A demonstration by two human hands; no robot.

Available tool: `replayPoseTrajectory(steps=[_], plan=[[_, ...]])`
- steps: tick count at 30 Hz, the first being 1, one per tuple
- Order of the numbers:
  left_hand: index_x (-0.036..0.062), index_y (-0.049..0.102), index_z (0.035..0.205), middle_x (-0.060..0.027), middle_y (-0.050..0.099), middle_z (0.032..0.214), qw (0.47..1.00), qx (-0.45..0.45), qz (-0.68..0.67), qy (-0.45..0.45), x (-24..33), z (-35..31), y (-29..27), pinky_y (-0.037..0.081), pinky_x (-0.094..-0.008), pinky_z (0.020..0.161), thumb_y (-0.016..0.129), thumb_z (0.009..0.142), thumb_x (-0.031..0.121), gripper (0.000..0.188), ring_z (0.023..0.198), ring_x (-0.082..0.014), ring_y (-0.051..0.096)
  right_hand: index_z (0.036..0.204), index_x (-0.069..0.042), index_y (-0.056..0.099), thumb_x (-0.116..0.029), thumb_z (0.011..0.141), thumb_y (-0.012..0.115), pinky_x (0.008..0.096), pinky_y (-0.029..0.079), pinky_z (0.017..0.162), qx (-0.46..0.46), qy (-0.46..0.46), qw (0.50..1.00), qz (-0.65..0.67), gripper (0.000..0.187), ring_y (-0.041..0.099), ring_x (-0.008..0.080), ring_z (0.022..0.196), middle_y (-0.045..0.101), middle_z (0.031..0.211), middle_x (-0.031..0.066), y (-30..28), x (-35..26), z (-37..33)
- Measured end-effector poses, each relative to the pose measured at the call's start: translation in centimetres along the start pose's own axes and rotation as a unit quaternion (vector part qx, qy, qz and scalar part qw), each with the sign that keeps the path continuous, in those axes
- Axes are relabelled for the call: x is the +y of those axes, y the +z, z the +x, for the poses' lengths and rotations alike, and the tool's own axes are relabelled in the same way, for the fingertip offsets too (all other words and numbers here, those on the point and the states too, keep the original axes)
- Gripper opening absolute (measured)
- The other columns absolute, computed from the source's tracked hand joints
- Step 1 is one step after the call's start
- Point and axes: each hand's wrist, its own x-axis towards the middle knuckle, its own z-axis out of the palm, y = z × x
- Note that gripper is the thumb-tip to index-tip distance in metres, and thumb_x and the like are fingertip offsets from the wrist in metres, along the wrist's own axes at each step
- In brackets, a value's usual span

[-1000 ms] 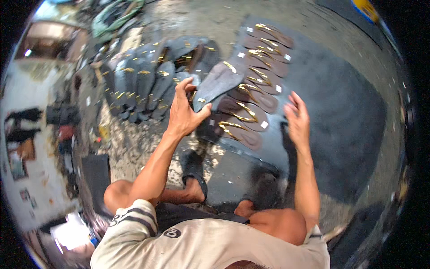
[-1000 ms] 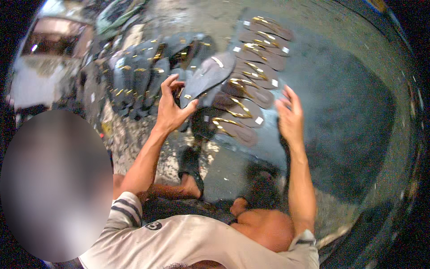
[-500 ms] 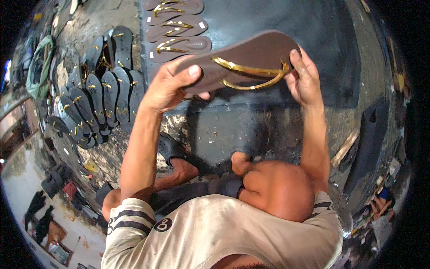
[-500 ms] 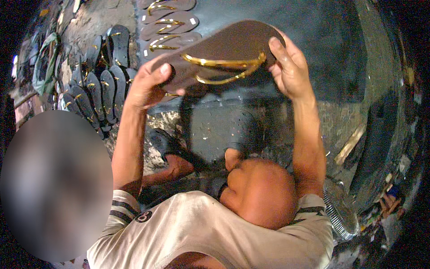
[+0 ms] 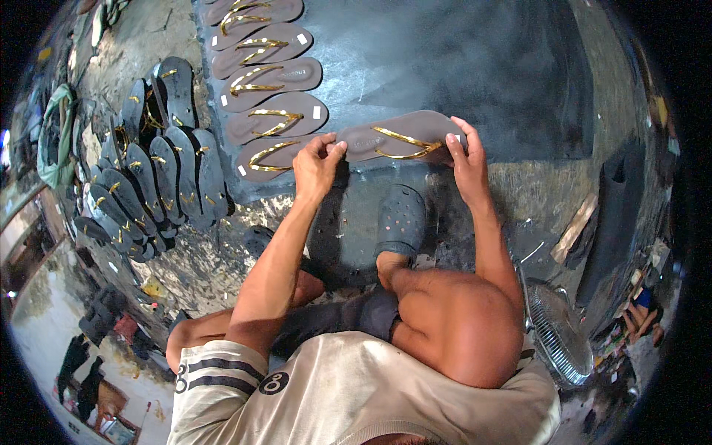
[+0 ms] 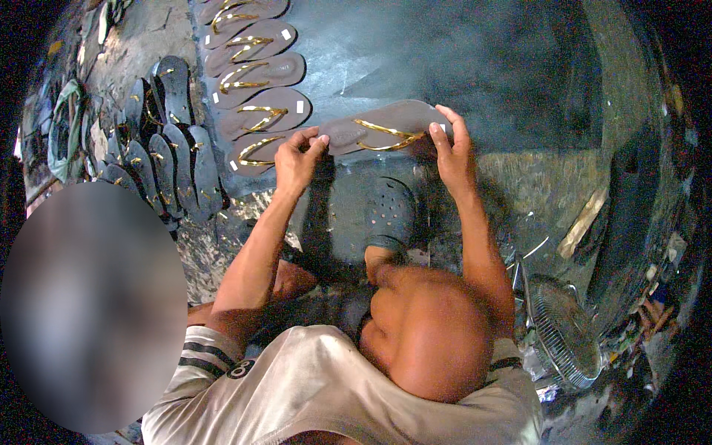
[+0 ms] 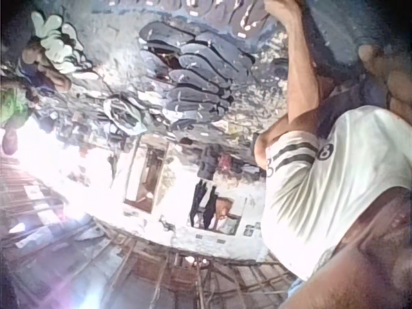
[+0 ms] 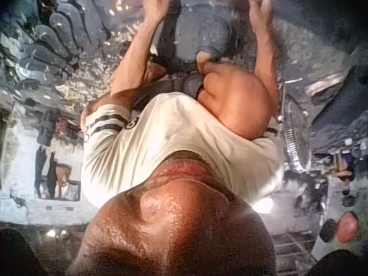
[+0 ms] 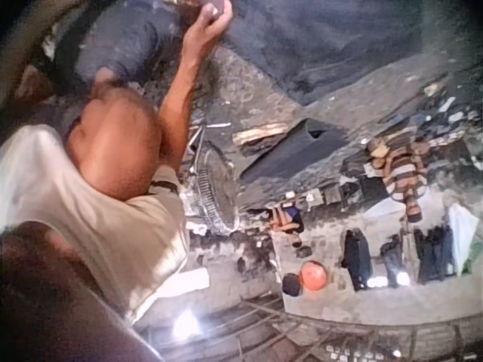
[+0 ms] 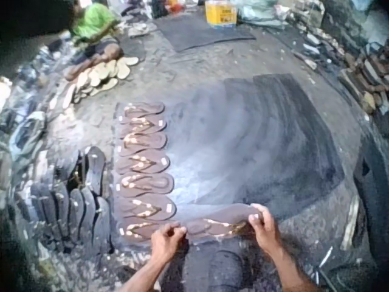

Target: The person sits on the floor and assembles flip-flops by attaching straps to soles. They pick up soles and straps, align them, and press them together, then place the finished flip-flops in a pile.

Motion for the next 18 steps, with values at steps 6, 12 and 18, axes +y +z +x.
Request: replayPoseTrajectory(steps=[6, 12, 18], plan=[[-0.0002, 0.07, 0.096, -0.0075, 0.071, 0.081, 1.0, 0.008, 0.018, 0.01, -0.2, 0.3, 0.1, 0.052, -0.0293, 0.069, 0.079, 0.082, 0.027, 0.032, 0.073, -0.013, 0.064, 0.131, -0.01, 0.06, -0.025, 0.092, 0.063, 0.0408, 0.043, 0.096, 0.03, -0.137, 0.966, -0.218, 0.042, 0.056, 0.0335, 0.108, 0.064, 0.113, 0.0187, -1.1, 1.1, 1.3], [-0.0023, 0.068, 0.093, -0.0087, 0.068, 0.074, 0.998, -0.001, 0.054, 0.012, 0.6, 0.2, 0.1, 0.051, -0.0302, 0.067, 0.079, 0.081, 0.025, 0.032, 0.067, -0.0145, 0.062, 0.131, -0.013, 0.061, -0.022, 0.089, 0.067, 0.0422, 0.042, 0.095, 0.024, -0.109, 0.973, -0.204, 0.043, 0.054, 0.0329, 0.105, 0.062, 0.109, 0.0176, -1.3, 2.8, 1.4], [0.002, 0.059, 0.103, -0.0136, 0.062, 0.082, 0.984, 0.012, 0.115, 0.134, -0.5, 0.5, 0.8, 0.05, -0.0374, 0.068, 0.074, 0.086, 0.021, 0.03, 0.075, -0.0265, 0.062, 0.127, -0.015, 0.062, -0.025, 0.085, 0.072, 0.0444, 0.039, 0.096, 0.06, -0.178, 0.911, -0.366, 0.044, 0.051, 0.0312, 0.11, 0.06, 0.112, 0.0152, -1.3, 3.1, 3.0]])
